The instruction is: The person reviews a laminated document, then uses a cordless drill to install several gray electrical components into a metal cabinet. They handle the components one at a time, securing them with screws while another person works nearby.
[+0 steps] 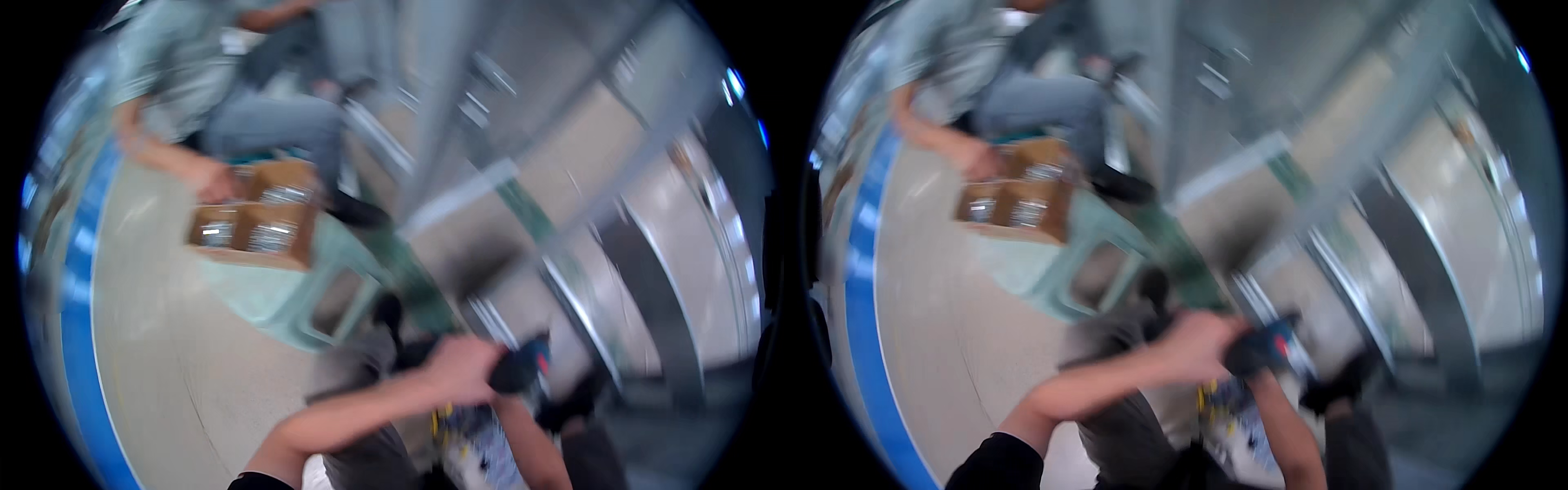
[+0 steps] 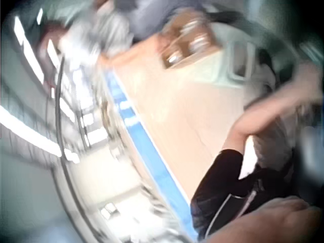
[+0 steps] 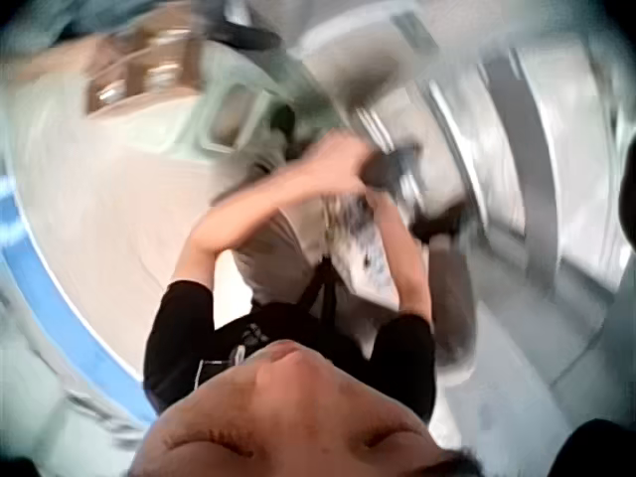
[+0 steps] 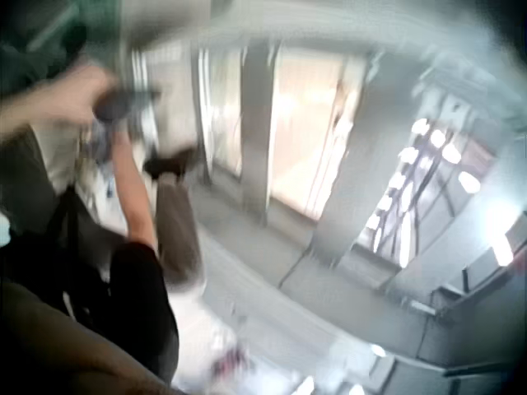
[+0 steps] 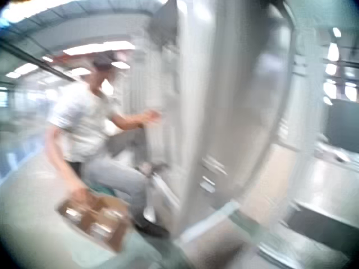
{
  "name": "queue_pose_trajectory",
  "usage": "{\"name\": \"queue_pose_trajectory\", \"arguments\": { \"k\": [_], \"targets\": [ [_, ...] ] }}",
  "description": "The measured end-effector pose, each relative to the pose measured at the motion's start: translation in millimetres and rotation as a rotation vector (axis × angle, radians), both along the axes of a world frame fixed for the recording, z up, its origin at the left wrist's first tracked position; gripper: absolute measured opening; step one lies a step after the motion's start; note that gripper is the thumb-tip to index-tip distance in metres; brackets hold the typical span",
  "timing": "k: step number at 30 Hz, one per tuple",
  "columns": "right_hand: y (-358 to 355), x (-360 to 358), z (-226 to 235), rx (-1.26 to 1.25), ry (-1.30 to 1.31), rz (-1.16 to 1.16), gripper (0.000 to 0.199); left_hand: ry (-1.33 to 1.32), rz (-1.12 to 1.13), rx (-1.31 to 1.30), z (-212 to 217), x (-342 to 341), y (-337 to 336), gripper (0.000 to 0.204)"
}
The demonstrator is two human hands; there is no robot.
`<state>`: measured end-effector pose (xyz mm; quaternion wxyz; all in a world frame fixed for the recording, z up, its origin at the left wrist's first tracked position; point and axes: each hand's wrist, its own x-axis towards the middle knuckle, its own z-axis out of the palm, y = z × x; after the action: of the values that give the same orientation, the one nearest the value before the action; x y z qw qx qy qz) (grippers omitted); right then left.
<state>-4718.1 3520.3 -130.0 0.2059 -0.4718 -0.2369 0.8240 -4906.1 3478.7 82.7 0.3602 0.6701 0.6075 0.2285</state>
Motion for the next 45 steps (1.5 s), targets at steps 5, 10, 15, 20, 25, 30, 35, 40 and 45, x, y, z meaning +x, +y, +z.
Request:
{"name": "queue_pose_trajectory", "arguments": {
  "k": [5, 10, 15, 20, 25, 30, 35, 40, 45],
  "targets": [
    [-44.4, 17.3, -113.6, -0.105, -0.451, -0.111, 0.014, -0.192, 0.106, 0.308, 16.4, 11.3, -0.3, 0.043],
    [-89.6, 32.3, -173.5, -0.445, -0.483, -0.379, 0.025, -0.232, 0.156, 0.265, 18.8, -9.8, 9.0, 0.03],
    [-91.4, 3.4, -202.6, -0.065, -0.76, -0.26, 0.028, -0.25, 0.326, 0.157, 7.8, -18.5, 6.1, 0.031],
    [-71.2, -28.9, -239.7, -0.109, -0.83, -0.035, 0.047, -0.163, 0.281, 0.125, 16.5, -26.5, 0.6, 0.039],
    [-67.2, -31.9, -252.9, 0.026, -0.958, 0.186, 0.061, -0.372, 0.513, 0.196, 13.3, -6.3, 9.4, 0.031],
    [-70.0, -44.2, -232.1, 0.333, -0.962, 0.281, 0.069, -0.41, 0.63, 0.26, 4.0, -2.3, 3.0, 0.032],
    [-77.3, -34.6, -324.2, -0.018, -0.452, -0.378, 0.06, -0.152, 0.589, 0.136, -26.3, -32.0, -27.3, 0.033],
    [-78.0, -81.5, -279.3, -0.233, -0.747, -0.443, 0.048, 0.025, 0.509, 0.037, -19.3, -56.9, -28.3, 0.034],
    [-74.8, -87.7, -298.0, -0.659, 0.19, -0.88, 0.065, 0.027, 0.319, 0.01, 7.7, -45.6, -2.3, 0.036]
  ]
}}
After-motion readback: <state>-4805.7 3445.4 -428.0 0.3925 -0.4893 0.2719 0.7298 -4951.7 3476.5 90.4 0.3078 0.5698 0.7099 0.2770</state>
